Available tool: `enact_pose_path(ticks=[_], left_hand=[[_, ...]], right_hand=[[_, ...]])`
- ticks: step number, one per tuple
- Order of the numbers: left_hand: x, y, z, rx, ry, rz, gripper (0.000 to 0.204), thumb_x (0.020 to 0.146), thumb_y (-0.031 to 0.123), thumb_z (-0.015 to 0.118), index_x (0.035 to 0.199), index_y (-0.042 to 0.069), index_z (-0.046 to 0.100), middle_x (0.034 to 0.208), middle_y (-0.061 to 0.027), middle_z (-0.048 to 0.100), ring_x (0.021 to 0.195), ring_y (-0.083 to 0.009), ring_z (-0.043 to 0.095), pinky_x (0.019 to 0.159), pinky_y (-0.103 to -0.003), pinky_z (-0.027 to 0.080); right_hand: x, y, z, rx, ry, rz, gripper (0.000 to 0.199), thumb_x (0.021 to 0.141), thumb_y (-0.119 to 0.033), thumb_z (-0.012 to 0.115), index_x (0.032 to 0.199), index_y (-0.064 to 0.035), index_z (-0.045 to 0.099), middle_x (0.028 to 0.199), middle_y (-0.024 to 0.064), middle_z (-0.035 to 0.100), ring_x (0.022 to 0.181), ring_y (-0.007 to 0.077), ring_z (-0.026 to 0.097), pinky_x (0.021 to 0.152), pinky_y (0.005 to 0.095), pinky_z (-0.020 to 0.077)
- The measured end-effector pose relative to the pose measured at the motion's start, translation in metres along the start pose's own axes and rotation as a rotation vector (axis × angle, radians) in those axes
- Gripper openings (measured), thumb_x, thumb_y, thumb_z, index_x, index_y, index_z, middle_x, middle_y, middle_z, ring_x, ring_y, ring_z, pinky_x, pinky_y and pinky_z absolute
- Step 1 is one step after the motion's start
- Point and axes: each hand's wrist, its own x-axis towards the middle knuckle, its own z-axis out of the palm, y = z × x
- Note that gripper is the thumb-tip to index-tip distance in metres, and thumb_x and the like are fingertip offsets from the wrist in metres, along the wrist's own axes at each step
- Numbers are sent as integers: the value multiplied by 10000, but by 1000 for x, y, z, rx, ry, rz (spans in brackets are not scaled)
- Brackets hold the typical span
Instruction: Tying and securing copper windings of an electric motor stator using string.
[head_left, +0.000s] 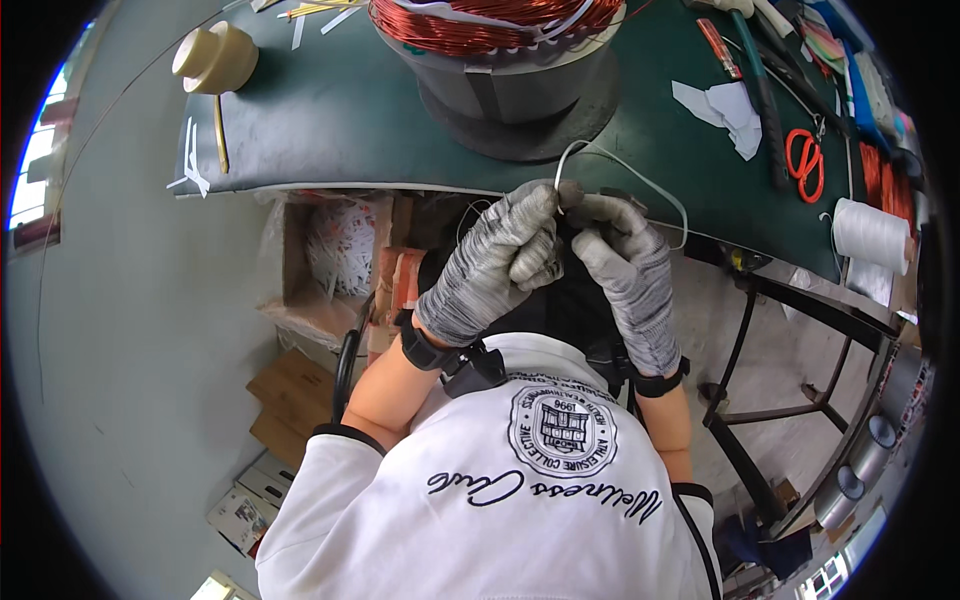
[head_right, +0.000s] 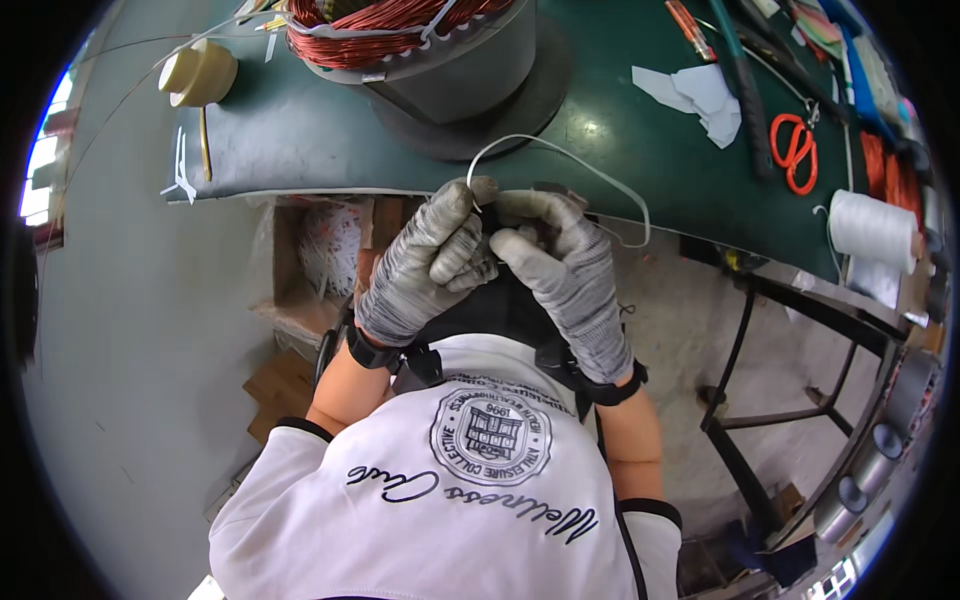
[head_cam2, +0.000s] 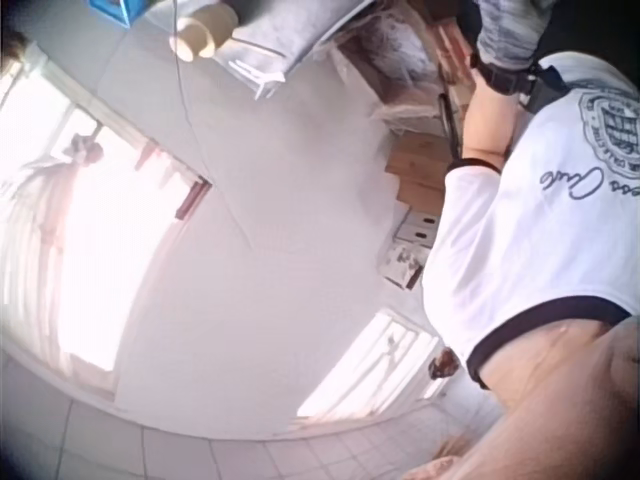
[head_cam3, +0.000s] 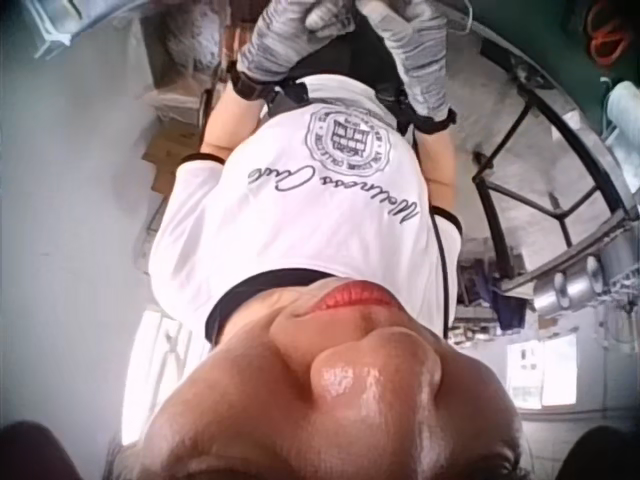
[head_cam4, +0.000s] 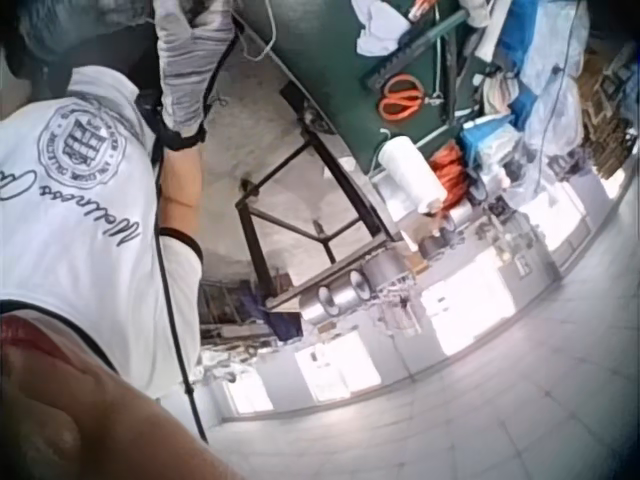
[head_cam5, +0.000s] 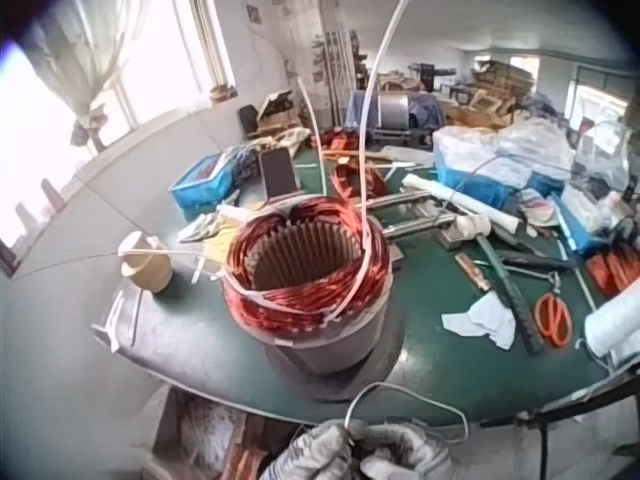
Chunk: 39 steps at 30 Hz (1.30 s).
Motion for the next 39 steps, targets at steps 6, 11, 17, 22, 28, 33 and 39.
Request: enact_pose_path(ticks=[6,11,17,22,28,33,39], left_hand=[[-4,-6,12,492,173,181,318,905,279,540,1031,-11,568,571,57,431,443,-24,313,441,-176,264],[-4,-9,5,512,227,215,283,876,256,591,995,-1,582,598,46,463,484,-26,351,453,-174,277],[-10,3,0,1123,223,305,165,878,133,561,972,-2,570,758,18,559,671,1,471,583,-150,396],[-14,14,18,931,285,151,146,863,101,551,960,-8,561,775,11,576,693,-14,491,599,-153,408],[-14,6,16,769,186,209,148,853,88,549,972,1,569,815,-5,605,680,-13,491,591,-151,401],[-16,-1,20,1042,322,238,154,847,72,584,980,-2,606,796,3,606,707,-26,525,631,-169,436],[-13,0,30,1239,378,253,155,824,48,590,975,16,608,766,4,601,669,-25,518,601,-169,425]], right_hand=[[1,0,5,131,8,74,170,817,-90,636,959,-4,602,831,-3,590,713,31,525,669,166,443],[1,18,1,69,63,-92,72,799,-51,618,848,-20,575,755,-31,545,599,11,456,545,161,388],[8,3,-1,-663,26,-687,43,757,-16,555,759,-48,525,1032,107,562,760,66,490,629,217,424],[3,13,-3,83,-150,-161,70,804,18,503,850,-33,490,961,70,571,673,44,513,577,189,446],[2,-5,4,90,14,26,61,843,-3,526,893,-28,503,735,15,560,586,36,533,518,173,447],[1,0,0,4,57,-46,45,829,-7,553,874,-12,555,731,10,574,601,24,528,546,178,447],[0,9,-7,-213,56,-303,56,815,-22,579,861,-7,607,741,-17,583,652,24,515,591,198,448]])
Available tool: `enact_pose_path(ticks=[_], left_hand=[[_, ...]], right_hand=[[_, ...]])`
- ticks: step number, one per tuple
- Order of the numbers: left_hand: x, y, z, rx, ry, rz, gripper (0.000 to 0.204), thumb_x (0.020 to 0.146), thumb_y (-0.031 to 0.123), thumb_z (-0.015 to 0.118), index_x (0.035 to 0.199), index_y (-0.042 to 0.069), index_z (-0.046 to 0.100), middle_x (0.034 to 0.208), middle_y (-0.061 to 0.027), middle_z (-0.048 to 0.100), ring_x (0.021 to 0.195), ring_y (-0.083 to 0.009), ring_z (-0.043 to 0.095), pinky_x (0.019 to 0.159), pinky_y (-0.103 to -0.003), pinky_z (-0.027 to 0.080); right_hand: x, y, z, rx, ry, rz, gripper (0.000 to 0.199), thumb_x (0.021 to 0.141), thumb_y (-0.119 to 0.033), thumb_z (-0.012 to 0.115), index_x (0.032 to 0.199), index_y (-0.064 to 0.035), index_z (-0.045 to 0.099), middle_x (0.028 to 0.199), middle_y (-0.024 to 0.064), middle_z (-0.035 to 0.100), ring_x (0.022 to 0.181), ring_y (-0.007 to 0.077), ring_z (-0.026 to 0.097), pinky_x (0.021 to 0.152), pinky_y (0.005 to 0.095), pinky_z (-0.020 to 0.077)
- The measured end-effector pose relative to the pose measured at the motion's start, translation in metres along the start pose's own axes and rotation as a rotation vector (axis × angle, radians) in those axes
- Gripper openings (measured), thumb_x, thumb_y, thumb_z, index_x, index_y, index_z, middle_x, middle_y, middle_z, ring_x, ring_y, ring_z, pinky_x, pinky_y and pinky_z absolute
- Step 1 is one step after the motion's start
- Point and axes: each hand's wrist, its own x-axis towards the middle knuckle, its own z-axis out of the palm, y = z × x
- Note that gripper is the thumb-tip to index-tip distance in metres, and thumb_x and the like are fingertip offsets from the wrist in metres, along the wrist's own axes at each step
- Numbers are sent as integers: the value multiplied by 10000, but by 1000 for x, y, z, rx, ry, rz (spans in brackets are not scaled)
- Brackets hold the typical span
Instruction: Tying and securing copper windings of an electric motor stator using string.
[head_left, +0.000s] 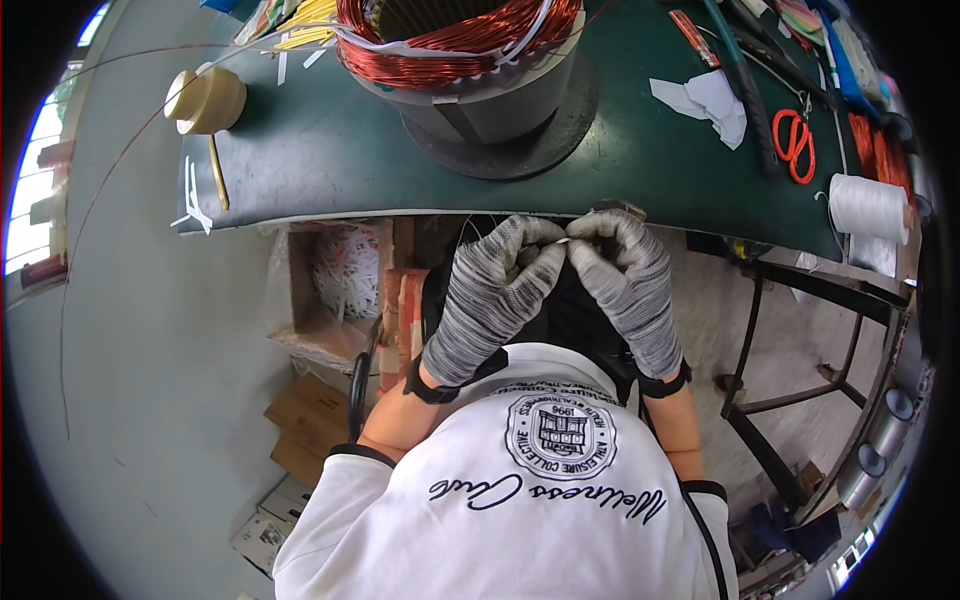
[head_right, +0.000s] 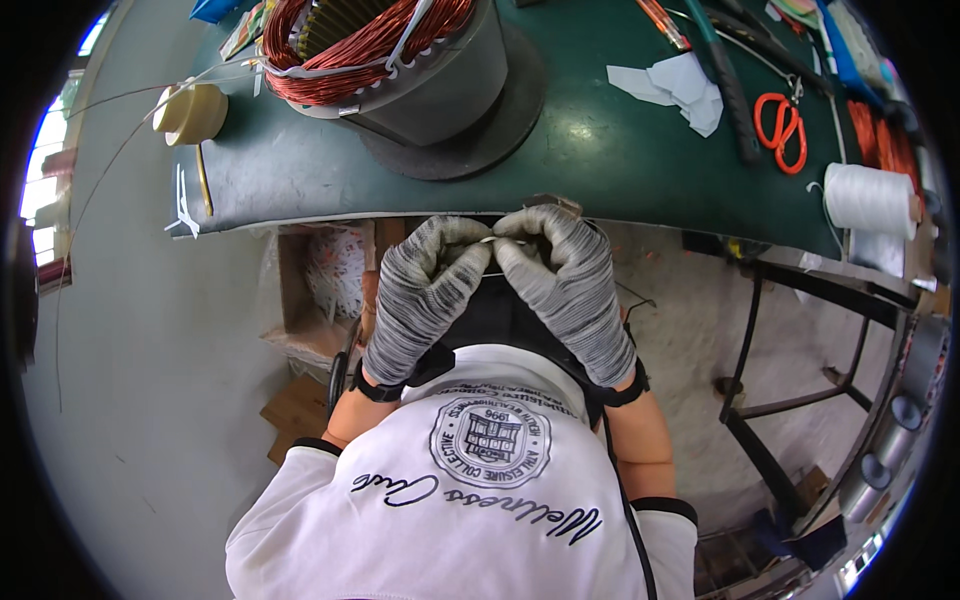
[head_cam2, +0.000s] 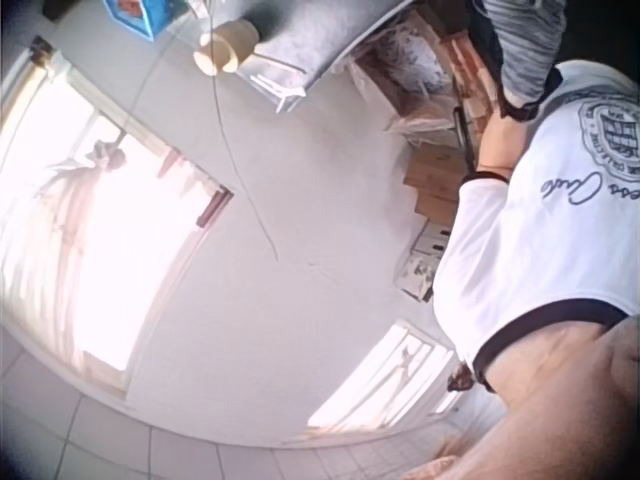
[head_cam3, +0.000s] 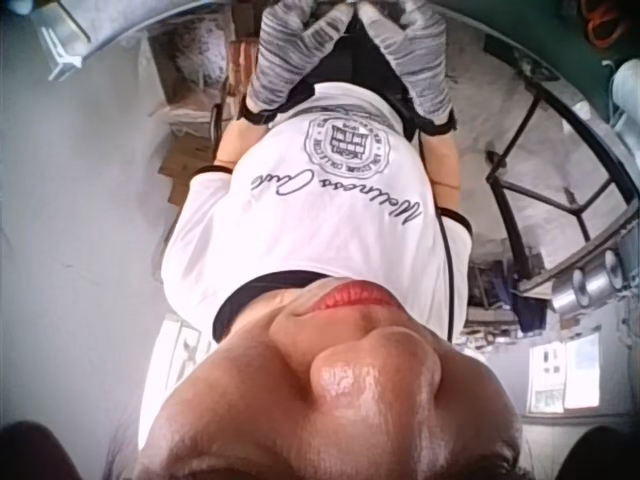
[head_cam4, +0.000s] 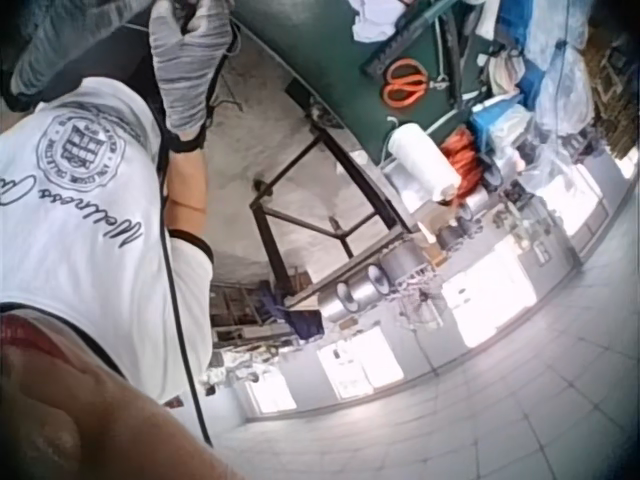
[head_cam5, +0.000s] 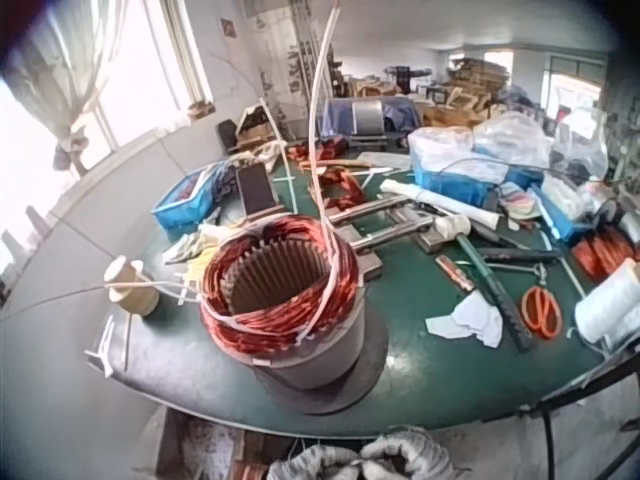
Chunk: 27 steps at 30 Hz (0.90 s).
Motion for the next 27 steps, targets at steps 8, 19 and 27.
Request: enact_pose_path(ticks=[8,19,27], left_hand=[[1,-15,19,229,133,528,199,771,16,661,962,55,618,790,-37,643,676,-74,583,604,-212,474],[2,-10,27,128,172,344,141,806,36,631,946,51,625,781,-20,638,630,-56,554,596,-194,460],[0,-19,3,199,84,441,82,770,13,613,831,66,624,760,-59,644,637,-162,618,586,-238,480]], right_hand=[[-2,-12,-13,310,-39,364,71,821,-43,583,874,3,592,716,-15,563,598,22,492,556,176,421],[1,-17,-19,304,-63,374,67,806,-42,589,851,7,580,696,-4,568,607,30,504,551,183,431],[15,-28,-31,-478,-172,14,275,694,-218,716,824,-52,539,694,75,510,642,173,537,600,282,453]])
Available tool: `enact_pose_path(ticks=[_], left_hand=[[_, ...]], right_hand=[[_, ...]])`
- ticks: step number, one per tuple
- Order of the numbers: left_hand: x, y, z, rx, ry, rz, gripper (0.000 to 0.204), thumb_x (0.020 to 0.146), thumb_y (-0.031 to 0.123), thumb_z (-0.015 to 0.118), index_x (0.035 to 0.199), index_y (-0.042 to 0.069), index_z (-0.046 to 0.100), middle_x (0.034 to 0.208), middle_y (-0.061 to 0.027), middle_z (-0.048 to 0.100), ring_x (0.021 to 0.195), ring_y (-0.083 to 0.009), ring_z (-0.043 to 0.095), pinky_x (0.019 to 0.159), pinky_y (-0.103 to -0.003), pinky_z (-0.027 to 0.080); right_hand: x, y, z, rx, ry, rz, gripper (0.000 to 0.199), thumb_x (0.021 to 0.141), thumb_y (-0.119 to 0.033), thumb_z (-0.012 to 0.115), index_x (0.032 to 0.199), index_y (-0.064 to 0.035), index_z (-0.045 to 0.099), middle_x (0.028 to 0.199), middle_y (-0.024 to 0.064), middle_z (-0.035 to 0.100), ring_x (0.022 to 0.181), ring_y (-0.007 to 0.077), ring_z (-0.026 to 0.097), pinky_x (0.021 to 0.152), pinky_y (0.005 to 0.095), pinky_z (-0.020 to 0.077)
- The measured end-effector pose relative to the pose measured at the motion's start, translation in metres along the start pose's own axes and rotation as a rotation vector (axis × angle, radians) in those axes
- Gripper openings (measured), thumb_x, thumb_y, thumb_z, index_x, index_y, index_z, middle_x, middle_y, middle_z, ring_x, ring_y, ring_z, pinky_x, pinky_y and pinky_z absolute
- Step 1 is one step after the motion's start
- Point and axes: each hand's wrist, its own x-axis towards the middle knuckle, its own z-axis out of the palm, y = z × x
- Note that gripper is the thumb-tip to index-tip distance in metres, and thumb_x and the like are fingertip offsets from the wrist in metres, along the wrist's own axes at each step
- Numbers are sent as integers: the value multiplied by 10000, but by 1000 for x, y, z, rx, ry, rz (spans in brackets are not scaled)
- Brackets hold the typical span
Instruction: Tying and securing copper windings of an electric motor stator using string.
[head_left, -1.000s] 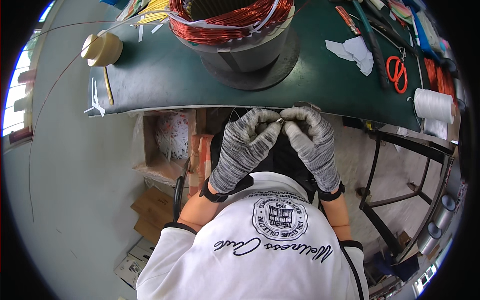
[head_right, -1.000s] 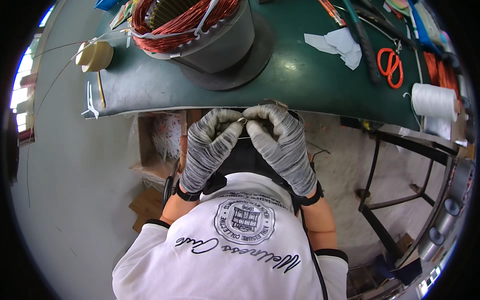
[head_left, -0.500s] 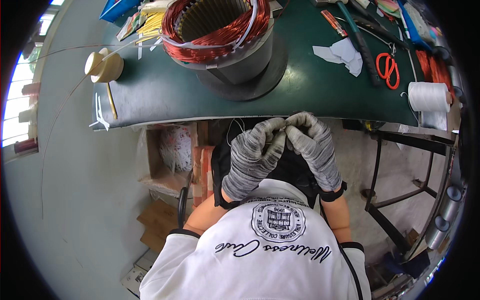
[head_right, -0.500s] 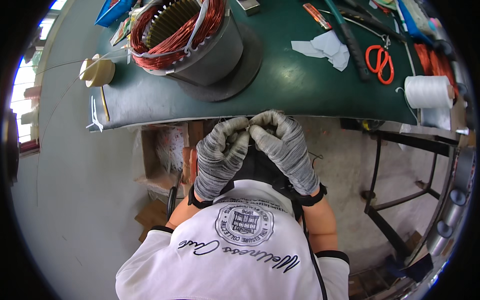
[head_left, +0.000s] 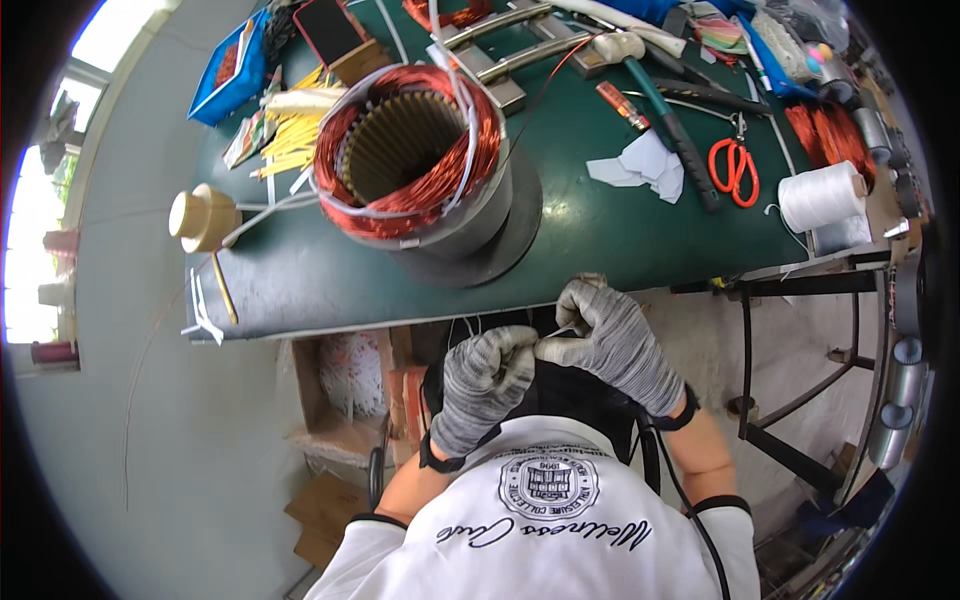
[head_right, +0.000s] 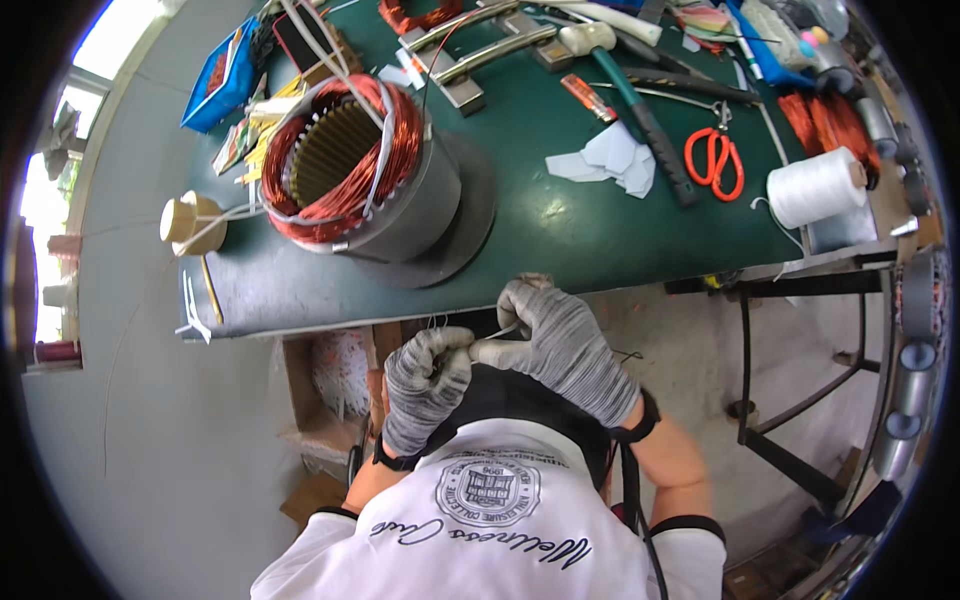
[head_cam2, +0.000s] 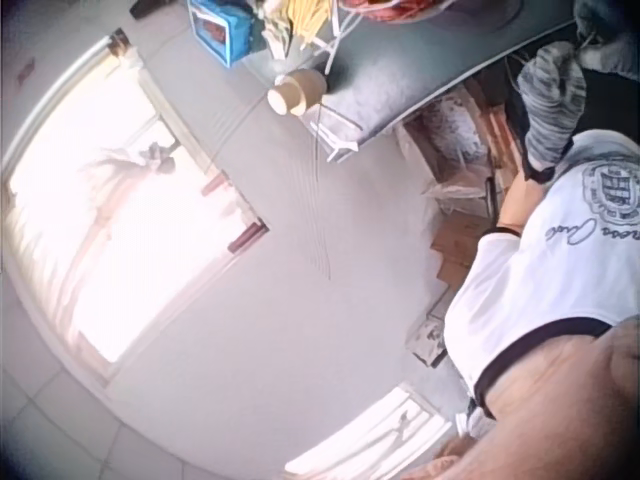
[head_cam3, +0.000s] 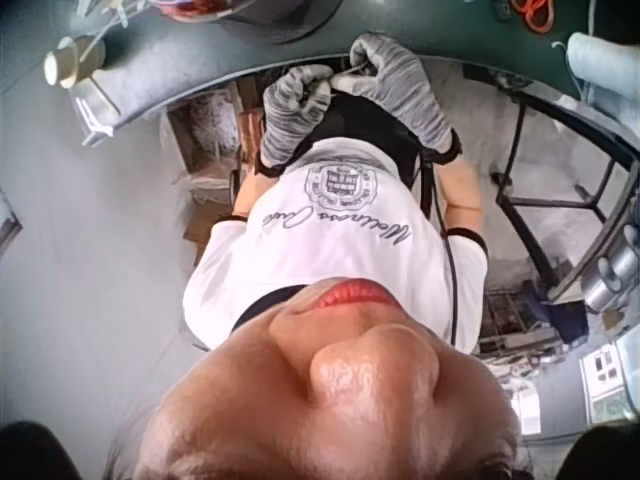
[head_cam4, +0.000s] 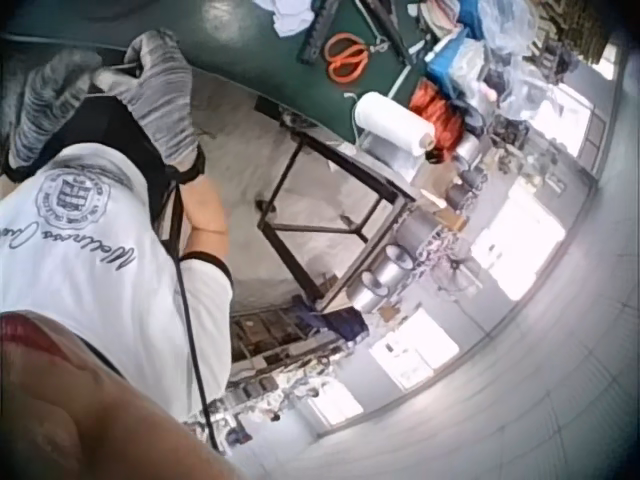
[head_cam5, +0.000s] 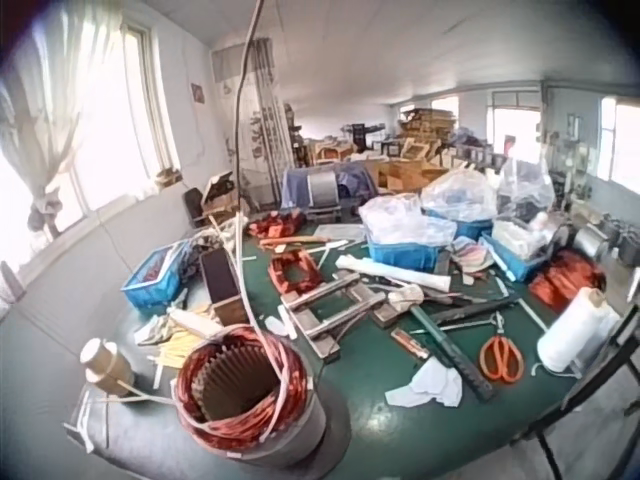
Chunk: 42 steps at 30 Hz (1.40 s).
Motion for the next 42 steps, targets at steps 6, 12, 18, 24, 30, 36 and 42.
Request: enact_pose_path(ticks=[6,12,18,24,30,36,42], left_hand=[[-4,-12,-22,-35,36,-167,105,772,-21,601,841,56,624,762,-45,603,652,-116,553,595,-223,429],[-1,-12,-8,-212,32,-132,149,783,-69,474,854,30,560,1041,-50,584,636,-34,459,593,-153,386],[-10,-19,-17,-675,51,-313,66,844,36,422,871,43,482,971,-146,625,582,-8,431,539,-124,371],[2,-17,-32,-783,-84,-499,147,879,184,503,947,57,475,688,-31,533,467,-19,332,414,-155,271],[13,-12,-27,-860,-86,-460,172,872,186,490,956,37,473,656,8,434,501,-29,325,431,-161,273],[-1,-20,-30,-785,25,-486,163,874,179,506,957,42,477,679,15,443,523,-22,353,436,-148,288],[-22,-19,-56,-859,143,-497,225,876,222,539,988,38,477,712,34,439,571,-12,369,462,-132,293]], right_hand=[[115,65,-90,-587,202,-273,309,804,-265,591,1042,-76,533,949,144,578,931,302,553,829,362,440],[204,94,-104,-982,282,-39,372,785,-231,591,1127,-115,500,1012,155,587,987,309,554,847,379,441],[136,4,-63,-505,368,-252,255,767,-166,593,1002,-80,542,912,139,613,855,310,595,702,371,487],[65,78,-35,-960,153,-215,279,801,-168,559,1074,-110,557,1037,151,585,862,285,601,704,371,495],[57,49,-30,-1199,224,-195,439,785,-142,569,1219,-149,506,1055,99,591,925,262,577,805,367,467],[68,52,-10,-1097,73,-565,370,738,-171,570,1106,-165,604,1009,84,600,968,268,550,833,404,436],[45,56,0,-799,175,-523,269,739,-105,557,1001,-52,582,904,133,604,788,234,592,713,339,478]])
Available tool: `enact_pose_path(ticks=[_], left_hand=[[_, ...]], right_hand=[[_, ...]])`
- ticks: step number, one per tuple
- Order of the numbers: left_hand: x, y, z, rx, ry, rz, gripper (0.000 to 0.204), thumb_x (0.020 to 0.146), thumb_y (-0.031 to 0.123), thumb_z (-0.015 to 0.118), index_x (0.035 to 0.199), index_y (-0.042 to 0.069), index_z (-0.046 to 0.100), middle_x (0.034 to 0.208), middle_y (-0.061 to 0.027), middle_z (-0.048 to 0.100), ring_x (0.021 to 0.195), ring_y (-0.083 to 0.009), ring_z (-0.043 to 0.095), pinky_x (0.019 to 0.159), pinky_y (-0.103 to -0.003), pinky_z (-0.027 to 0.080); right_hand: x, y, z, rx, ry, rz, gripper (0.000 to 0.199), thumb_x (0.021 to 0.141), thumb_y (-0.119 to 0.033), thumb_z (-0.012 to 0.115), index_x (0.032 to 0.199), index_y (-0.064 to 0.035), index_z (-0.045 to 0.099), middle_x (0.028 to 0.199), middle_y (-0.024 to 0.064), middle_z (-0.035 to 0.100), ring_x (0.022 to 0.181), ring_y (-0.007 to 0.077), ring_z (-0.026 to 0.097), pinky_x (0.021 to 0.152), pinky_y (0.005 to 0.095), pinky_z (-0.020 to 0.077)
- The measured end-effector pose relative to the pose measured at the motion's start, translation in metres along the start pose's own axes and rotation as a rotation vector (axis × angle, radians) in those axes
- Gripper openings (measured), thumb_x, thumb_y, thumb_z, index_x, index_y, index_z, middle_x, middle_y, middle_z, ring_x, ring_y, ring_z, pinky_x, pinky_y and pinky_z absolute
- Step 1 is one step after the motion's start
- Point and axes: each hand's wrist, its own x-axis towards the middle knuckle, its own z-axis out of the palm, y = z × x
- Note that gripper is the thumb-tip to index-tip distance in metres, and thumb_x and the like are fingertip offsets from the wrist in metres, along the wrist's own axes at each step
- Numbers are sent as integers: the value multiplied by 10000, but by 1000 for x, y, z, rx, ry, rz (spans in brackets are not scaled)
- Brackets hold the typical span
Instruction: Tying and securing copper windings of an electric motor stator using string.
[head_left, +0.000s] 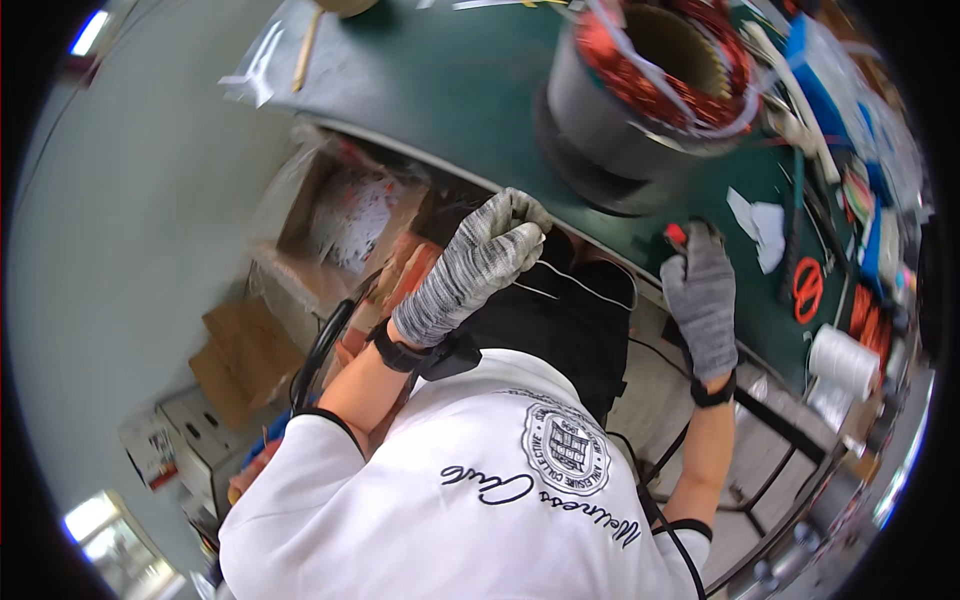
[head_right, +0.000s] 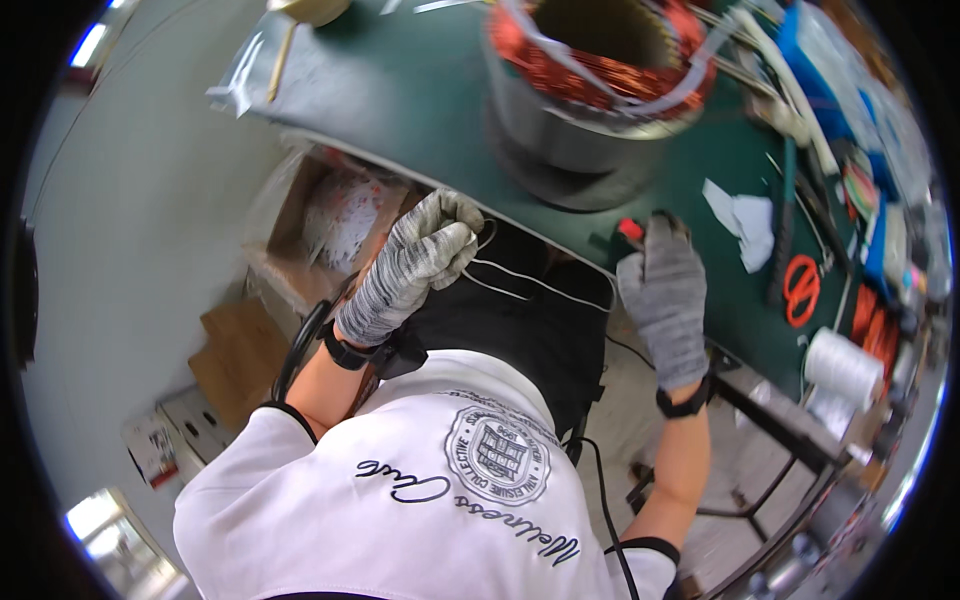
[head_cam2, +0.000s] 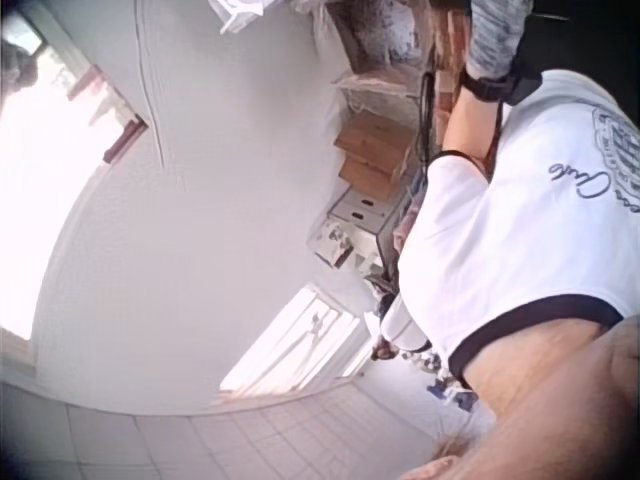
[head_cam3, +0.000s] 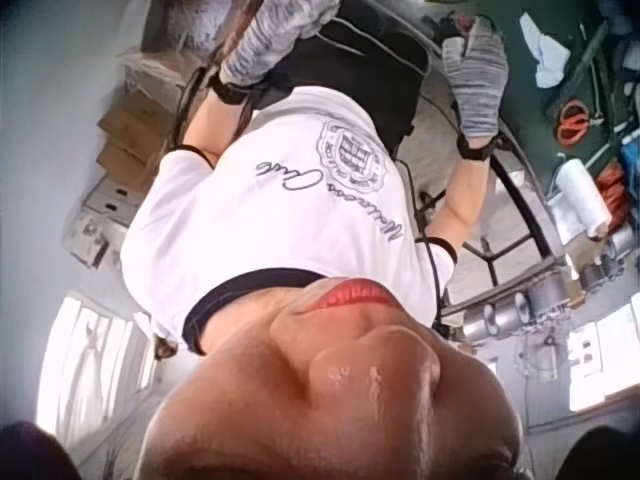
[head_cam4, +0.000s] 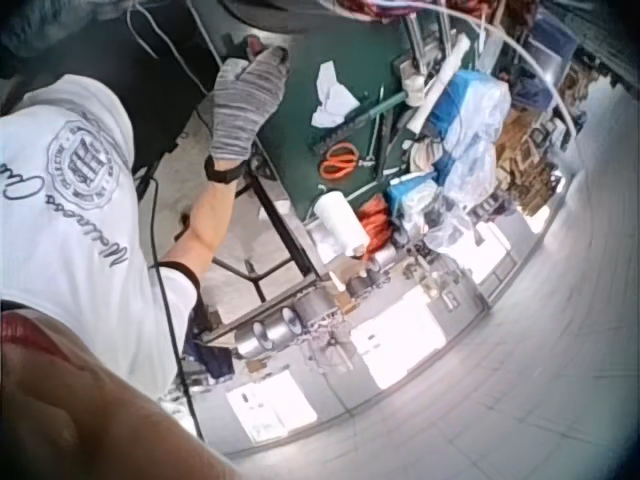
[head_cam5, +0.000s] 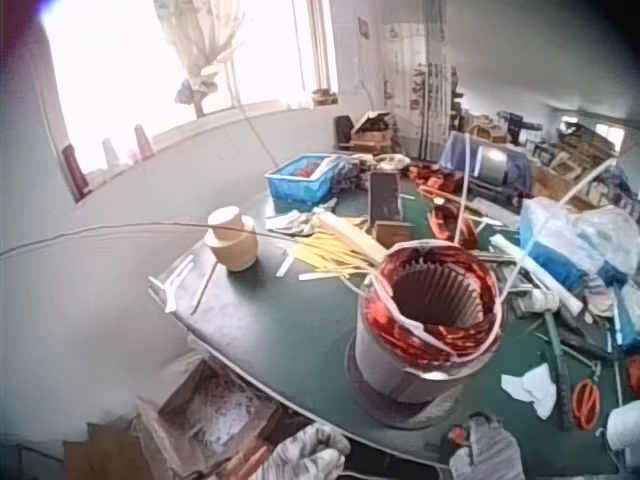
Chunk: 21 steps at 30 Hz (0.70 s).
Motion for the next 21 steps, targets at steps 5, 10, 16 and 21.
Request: enact_pose_path(ticks=[5,10,16,21], left_hand=[[-25,8,-32,31,147,98,471,863,224,552,1245,-4,397,713,72,416,594,-2,364,509,-138,308],[-50,14,-40,89,162,207,634,854,279,593,1341,-10,310,749,75,424,632,2,367,545,-137,316],[-59,2,-50,48,165,202,612,858,318,596,1318,0,349,828,41,491,741,-33,424,666,-179,375],[-62,-2,-51,168,251,82,253,888,173,538,1087,18,521,824,32,515,745,-37,442,670,-193,404]], right_hand=[[42,-100,-32,1239,-529,511,169,813,-54,574,982,-39,583,713,6,561,597,56,521,546,200,437],[71,-152,-11,1431,-765,481,207,803,-74,611,1000,-14,591,681,-9,545,531,40,493,482,186,407],[61,-169,13,1503,-834,456,186,803,-85,616,975,-16,595,673,-13,536,531,37,481,495,177,392],[56,-171,21,1673,-577,576,93,831,-67,579,908,-16,579,683,-1,522,547,56,495,490,183,388]])
